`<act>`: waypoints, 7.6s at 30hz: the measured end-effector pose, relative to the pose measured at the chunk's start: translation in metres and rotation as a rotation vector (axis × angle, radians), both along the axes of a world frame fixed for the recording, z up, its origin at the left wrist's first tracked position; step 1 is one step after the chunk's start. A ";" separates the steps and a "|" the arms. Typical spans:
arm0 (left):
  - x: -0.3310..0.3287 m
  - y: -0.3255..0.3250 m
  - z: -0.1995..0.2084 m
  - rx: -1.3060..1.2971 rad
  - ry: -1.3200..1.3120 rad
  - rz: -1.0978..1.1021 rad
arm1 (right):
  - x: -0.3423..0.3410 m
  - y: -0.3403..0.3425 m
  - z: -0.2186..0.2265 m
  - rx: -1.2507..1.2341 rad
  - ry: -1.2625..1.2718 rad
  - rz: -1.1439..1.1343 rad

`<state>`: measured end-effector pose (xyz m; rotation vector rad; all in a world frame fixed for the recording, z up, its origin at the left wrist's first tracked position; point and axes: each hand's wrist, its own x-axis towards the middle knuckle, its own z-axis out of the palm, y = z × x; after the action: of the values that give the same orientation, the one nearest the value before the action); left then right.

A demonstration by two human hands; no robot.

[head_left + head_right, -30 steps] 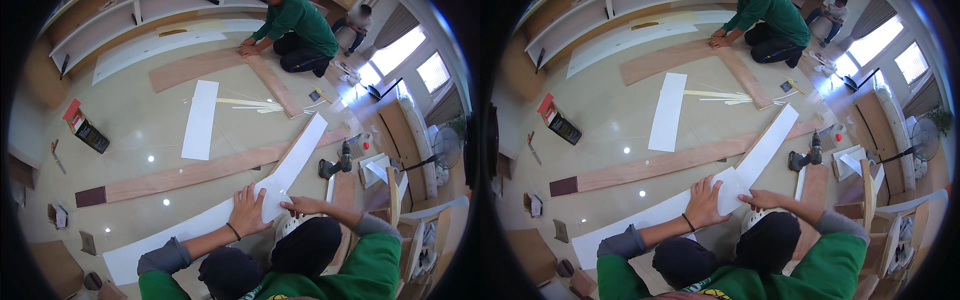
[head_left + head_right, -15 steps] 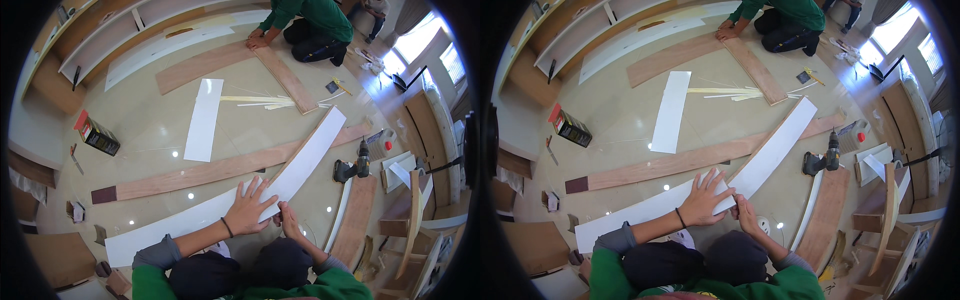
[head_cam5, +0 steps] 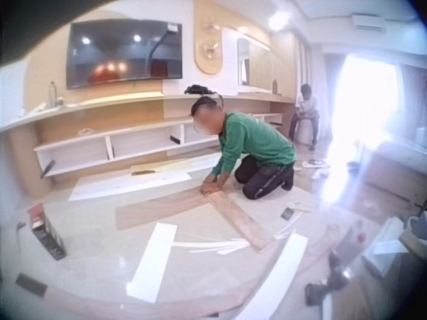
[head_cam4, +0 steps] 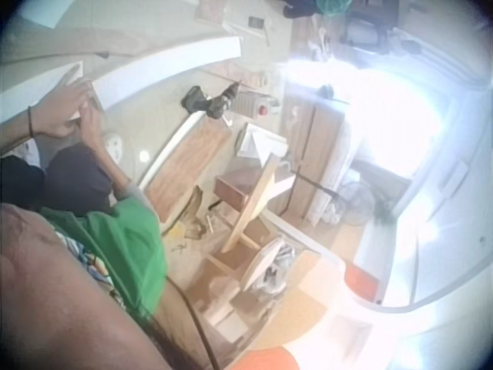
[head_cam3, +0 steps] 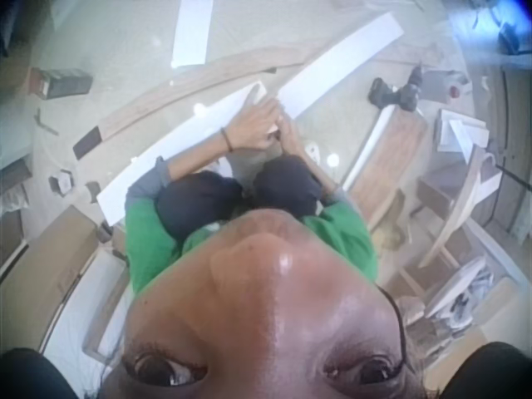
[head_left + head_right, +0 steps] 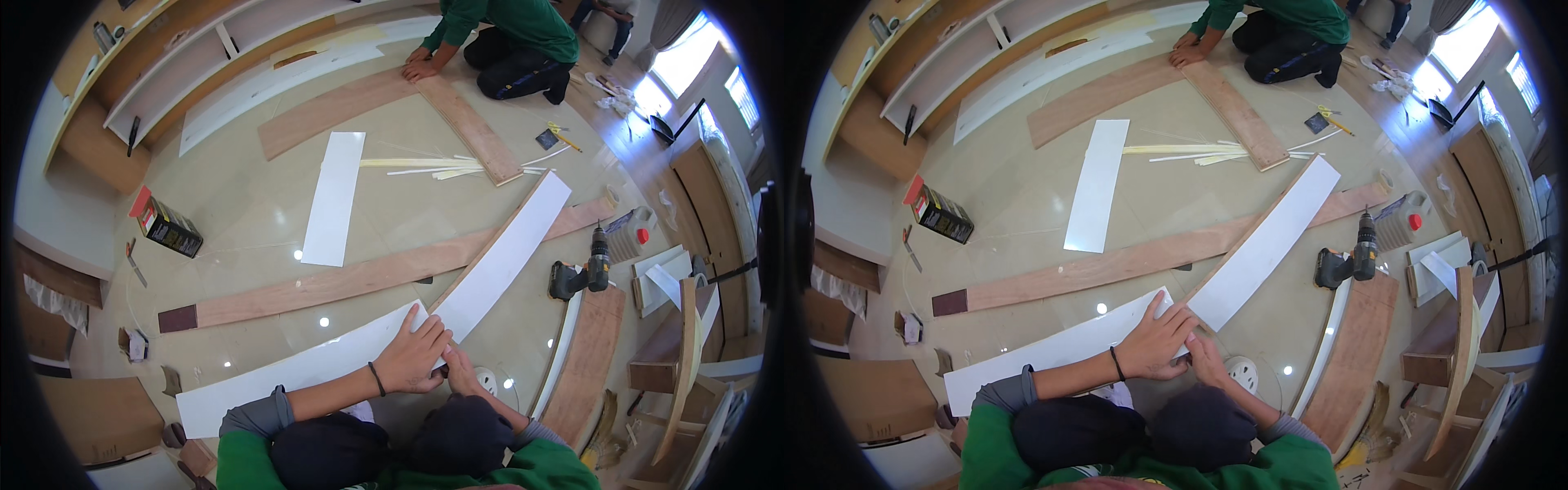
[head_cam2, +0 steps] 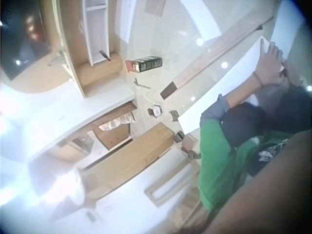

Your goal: The person assembles a wooden furniture piece by sanding edges, applying adhesive strips, and using a power drill to fasten components. They handle wooden boards, adhesive strips, and a drill, working on the floor alongside another person.

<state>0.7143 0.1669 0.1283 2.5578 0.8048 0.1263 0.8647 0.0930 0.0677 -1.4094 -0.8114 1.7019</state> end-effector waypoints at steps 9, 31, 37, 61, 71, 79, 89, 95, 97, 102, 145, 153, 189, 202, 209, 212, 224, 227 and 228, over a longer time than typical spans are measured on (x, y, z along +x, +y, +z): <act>0.016 0.006 -0.011 0.118 -0.166 -0.145 | 0.027 0.030 -0.082 0.035 0.231 -0.301; 0.041 -0.041 -0.034 0.299 -0.134 -0.072 | -0.021 0.064 -0.081 0.339 0.048 0.086; 0.039 -0.047 -0.036 0.264 -0.173 -0.085 | -0.013 0.065 -0.056 0.421 0.258 0.137; 0.042 -0.048 -0.033 0.286 -0.126 -0.083 | 0.007 0.073 -0.079 0.223 0.414 -0.009; 0.040 -0.046 -0.032 0.299 -0.162 -0.074 | 0.003 0.074 -0.075 0.225 0.448 -0.009; 0.041 -0.046 -0.032 0.283 -0.140 -0.063 | 0.001 0.076 -0.086 0.265 0.512 0.000; 0.031 -0.031 -0.023 0.197 -0.261 -0.008 | 0.029 0.050 -0.015 0.043 0.197 -0.055; 0.000 -0.024 -0.023 0.097 -0.236 0.208 | 0.032 0.029 0.030 -0.009 0.080 0.040; -0.023 -0.022 -0.011 0.074 -0.144 0.411 | 0.026 0.028 0.046 0.048 -0.049 0.070; -0.042 -0.022 -0.007 0.022 -0.175 0.570 | 0.030 0.032 0.066 0.042 -0.137 0.079; -0.050 -0.030 -0.021 0.042 -0.326 0.562 | -0.008 0.057 0.106 -0.411 -0.809 0.422; -0.048 -0.027 -0.020 0.058 -0.303 0.585 | -0.020 0.056 0.106 -0.270 -0.918 0.419; -0.045 -0.005 0.004 -0.177 -0.102 0.528 | -0.017 0.087 0.109 -0.217 -1.005 0.727; -0.039 -0.020 0.001 -0.126 -0.143 0.555 | -0.026 0.062 0.121 0.044 -1.106 0.743; -0.035 -0.027 0.001 -0.172 -0.149 0.600 | -0.042 0.049 0.130 -0.190 -1.179 0.555; -0.050 -0.032 0.020 -0.185 0.045 0.659 | -0.048 0.046 0.124 -0.072 -1.349 0.530; -0.129 -0.060 0.031 -0.339 0.234 0.655 | -0.032 0.087 0.104 -0.148 -1.160 0.815; -0.131 -0.065 0.025 -0.353 0.186 0.646 | -0.024 0.080 0.096 -0.027 -1.084 0.850; -0.131 -0.066 0.022 -0.361 0.172 0.652 | -0.023 0.076 0.095 0.009 -1.059 0.832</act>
<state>0.5837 0.1007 0.1507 1.9102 1.5481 -0.0378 0.8421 0.1687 0.1627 -2.1513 -2.2089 1.3453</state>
